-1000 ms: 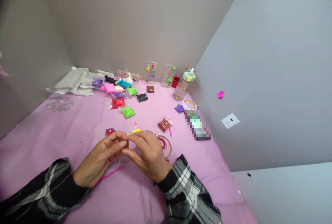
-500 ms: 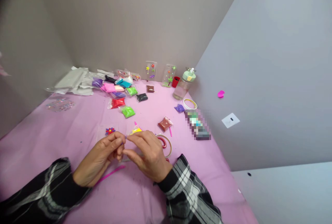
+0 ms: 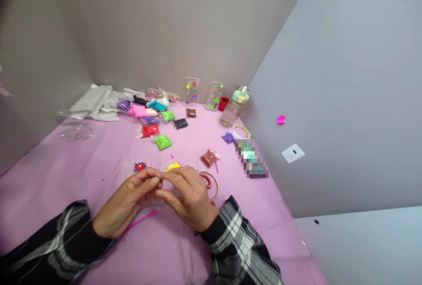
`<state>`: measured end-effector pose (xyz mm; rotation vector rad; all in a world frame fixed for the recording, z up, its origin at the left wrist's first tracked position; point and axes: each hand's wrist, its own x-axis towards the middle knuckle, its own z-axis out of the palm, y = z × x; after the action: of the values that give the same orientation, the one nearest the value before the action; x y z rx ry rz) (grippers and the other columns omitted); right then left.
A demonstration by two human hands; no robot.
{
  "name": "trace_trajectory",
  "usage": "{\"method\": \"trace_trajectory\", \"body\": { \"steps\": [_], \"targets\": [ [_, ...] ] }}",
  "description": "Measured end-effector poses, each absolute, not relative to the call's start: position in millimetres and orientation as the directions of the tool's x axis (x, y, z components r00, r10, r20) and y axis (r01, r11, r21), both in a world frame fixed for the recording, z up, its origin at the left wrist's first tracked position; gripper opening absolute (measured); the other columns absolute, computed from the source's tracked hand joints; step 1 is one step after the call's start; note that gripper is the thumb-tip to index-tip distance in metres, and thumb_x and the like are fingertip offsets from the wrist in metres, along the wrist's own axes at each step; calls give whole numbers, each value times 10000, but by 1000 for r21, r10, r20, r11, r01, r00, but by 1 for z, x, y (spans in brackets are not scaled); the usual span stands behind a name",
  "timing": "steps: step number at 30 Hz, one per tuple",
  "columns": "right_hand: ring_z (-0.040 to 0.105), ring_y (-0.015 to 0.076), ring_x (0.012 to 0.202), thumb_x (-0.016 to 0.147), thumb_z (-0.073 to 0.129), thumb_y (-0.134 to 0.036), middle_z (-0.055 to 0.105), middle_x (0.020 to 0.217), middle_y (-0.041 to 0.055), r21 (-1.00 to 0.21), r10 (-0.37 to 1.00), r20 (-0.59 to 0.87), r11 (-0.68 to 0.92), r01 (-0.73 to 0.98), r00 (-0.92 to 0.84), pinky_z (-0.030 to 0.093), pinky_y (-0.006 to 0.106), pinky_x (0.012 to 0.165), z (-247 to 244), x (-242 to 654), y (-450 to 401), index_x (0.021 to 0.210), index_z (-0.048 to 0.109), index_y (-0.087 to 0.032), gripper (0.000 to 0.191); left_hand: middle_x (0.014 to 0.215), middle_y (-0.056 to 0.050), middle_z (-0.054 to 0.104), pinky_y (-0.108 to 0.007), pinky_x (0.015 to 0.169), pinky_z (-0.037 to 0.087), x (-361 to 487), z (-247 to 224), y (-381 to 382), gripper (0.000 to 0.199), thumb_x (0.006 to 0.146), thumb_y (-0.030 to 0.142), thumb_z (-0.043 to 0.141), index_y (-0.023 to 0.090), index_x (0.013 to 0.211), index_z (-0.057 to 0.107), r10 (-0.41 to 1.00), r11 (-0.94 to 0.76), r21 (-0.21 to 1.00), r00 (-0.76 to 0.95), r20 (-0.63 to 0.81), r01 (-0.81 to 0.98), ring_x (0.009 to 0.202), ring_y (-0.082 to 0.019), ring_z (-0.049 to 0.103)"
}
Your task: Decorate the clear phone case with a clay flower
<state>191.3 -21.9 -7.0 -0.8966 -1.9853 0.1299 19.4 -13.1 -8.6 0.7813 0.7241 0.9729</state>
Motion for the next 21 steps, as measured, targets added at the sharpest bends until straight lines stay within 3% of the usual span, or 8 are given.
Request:
{"method": "trace_trajectory", "body": {
  "steps": [7, 12, 15, 21],
  "targets": [
    [679, 225, 905, 938, 656, -287, 721, 985, 114, -419, 632, 713, 732, 537, -306, 587, 375, 780, -7, 192, -22, 1148, 662, -167, 242, 588, 43, 535, -208, 544, 396, 18, -10, -14, 420, 825, 531, 722, 169, 655, 595, 912, 331, 850, 371, -177, -409, 529, -90, 447],
    [680, 215, 886, 948, 643, -297, 721, 968, 103, -415, 632, 714, 729, 544, -302, 583, 366, 771, -4, 191, -23, 1134, 669, -174, 225, 699, 39, 589, -219, 654, 443, 19, -11, -13, 216, 814, 365, 777, 186, 799, 656, 912, 322, 851, 377, -162, -414, 639, -106, 532],
    [681, 217, 882, 948, 643, -291, 718, 968, 103, -418, 637, 709, 726, 546, -304, 583, 365, 767, -3, 191, -24, 1143, 668, -175, 228, 788, 27, 632, -234, 719, 464, 18, -11, -14, 201, 770, 299, 814, 202, 882, 678, 915, 320, 848, 372, -159, -423, 743, -129, 582],
    [677, 219, 889, 947, 642, -283, 717, 973, 105, -415, 634, 709, 729, 545, -308, 585, 370, 769, -4, 191, -24, 1145, 662, -170, 229, 706, 34, 588, -244, 677, 467, 18, -11, -14, 217, 832, 367, 756, 193, 805, 630, 903, 347, 833, 394, -172, -431, 661, -121, 548]
  ]
}}
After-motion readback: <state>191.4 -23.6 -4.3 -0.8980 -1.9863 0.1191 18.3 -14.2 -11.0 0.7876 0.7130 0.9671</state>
